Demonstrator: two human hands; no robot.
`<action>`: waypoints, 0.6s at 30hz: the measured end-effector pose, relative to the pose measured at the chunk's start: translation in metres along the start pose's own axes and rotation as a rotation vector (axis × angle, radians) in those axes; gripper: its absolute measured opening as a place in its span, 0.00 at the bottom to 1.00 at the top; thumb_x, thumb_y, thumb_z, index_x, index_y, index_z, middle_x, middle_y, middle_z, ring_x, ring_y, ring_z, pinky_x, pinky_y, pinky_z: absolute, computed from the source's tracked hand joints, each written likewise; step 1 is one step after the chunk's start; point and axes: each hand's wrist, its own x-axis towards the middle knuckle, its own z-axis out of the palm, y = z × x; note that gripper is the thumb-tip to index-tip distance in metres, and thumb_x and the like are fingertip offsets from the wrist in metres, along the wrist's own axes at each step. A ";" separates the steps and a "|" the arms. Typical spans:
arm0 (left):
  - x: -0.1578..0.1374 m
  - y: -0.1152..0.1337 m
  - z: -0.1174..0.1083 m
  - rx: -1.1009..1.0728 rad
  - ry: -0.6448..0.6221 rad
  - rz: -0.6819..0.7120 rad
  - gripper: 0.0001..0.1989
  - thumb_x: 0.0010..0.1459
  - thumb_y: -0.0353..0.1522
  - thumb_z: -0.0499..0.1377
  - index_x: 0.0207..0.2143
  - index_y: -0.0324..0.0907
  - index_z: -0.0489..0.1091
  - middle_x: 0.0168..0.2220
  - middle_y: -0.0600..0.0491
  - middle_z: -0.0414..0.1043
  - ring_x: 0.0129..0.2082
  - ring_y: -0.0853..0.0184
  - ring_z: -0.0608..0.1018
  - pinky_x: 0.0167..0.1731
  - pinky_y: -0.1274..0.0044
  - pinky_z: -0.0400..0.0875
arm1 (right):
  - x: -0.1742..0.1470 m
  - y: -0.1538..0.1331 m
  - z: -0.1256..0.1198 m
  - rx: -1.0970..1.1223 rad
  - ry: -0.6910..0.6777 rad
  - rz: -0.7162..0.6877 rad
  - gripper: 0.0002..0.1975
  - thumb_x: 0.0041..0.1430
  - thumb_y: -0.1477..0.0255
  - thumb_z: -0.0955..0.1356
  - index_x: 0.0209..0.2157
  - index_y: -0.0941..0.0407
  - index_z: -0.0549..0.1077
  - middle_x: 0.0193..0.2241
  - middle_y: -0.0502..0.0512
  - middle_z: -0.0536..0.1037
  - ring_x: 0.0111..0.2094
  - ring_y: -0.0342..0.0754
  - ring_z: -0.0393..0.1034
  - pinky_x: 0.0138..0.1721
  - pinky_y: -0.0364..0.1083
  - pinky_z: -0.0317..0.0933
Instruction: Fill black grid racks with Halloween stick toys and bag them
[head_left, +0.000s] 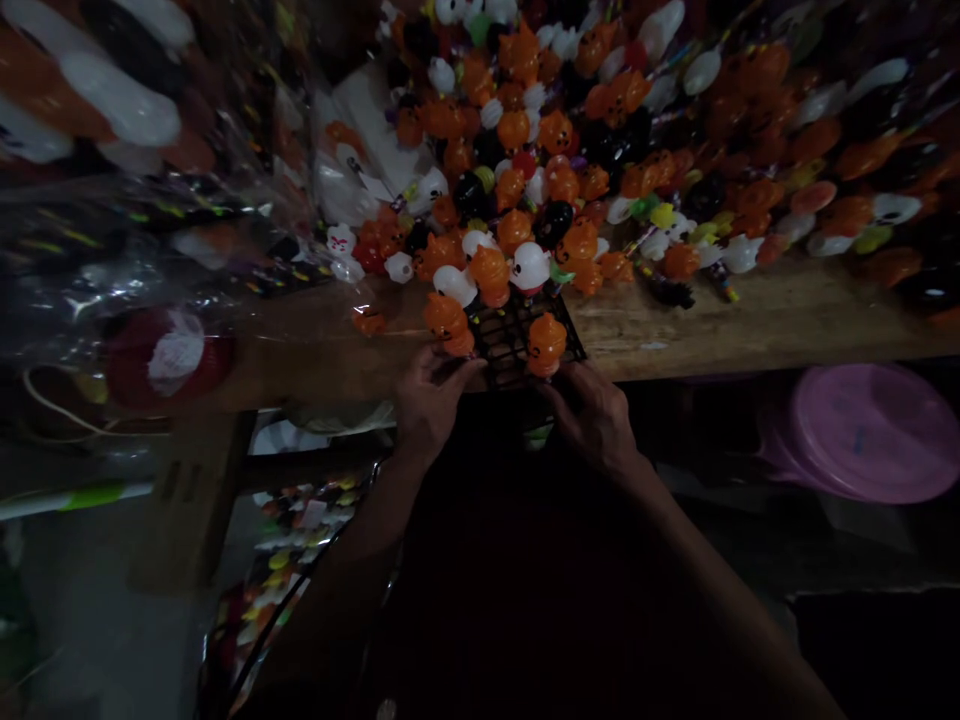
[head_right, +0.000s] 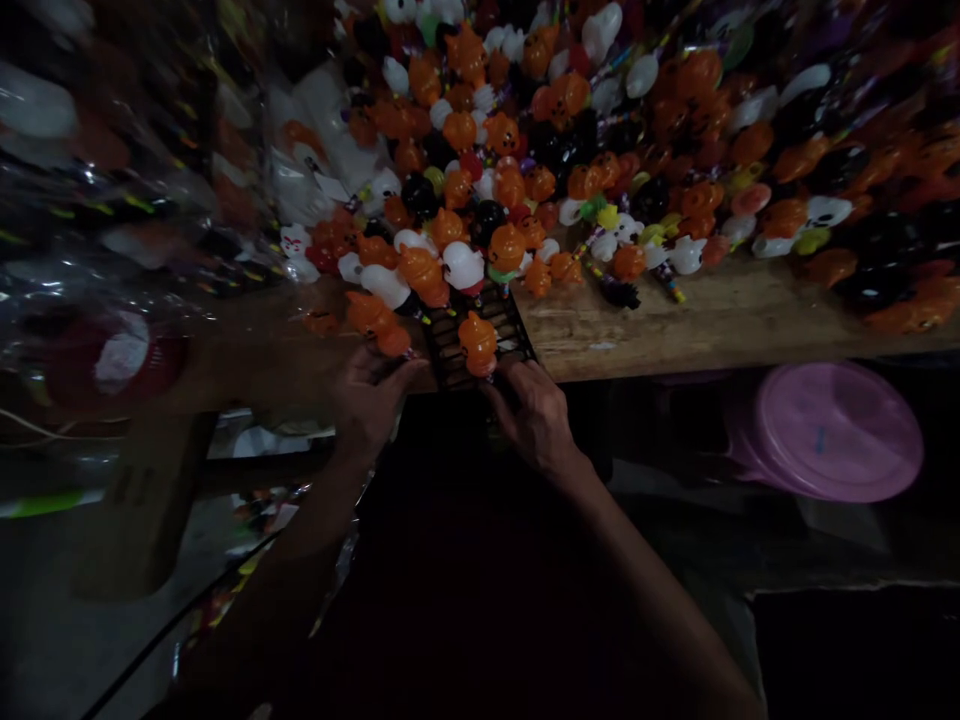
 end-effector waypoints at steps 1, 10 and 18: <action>0.001 0.000 0.000 -0.022 0.003 0.016 0.20 0.42 0.40 0.76 0.35 0.42 0.75 0.33 0.53 0.81 0.36 0.64 0.83 0.44 0.71 0.80 | 0.000 0.000 0.000 0.000 -0.006 0.001 0.10 0.69 0.64 0.67 0.43 0.54 0.77 0.35 0.56 0.81 0.37 0.51 0.75 0.40 0.49 0.70; 0.011 -0.013 0.006 -0.084 0.031 0.080 0.20 0.43 0.46 0.74 0.32 0.41 0.78 0.35 0.50 0.82 0.40 0.58 0.84 0.51 0.63 0.81 | -0.001 -0.001 0.001 -0.007 0.042 -0.089 0.07 0.69 0.69 0.68 0.45 0.56 0.76 0.35 0.56 0.81 0.36 0.49 0.75 0.39 0.47 0.69; 0.016 -0.025 0.007 0.012 -0.035 0.068 0.21 0.47 0.48 0.73 0.36 0.42 0.81 0.39 0.49 0.83 0.43 0.56 0.85 0.54 0.62 0.80 | -0.002 -0.002 0.001 0.023 0.043 -0.070 0.07 0.69 0.69 0.68 0.46 0.54 0.76 0.36 0.56 0.81 0.36 0.50 0.75 0.39 0.48 0.71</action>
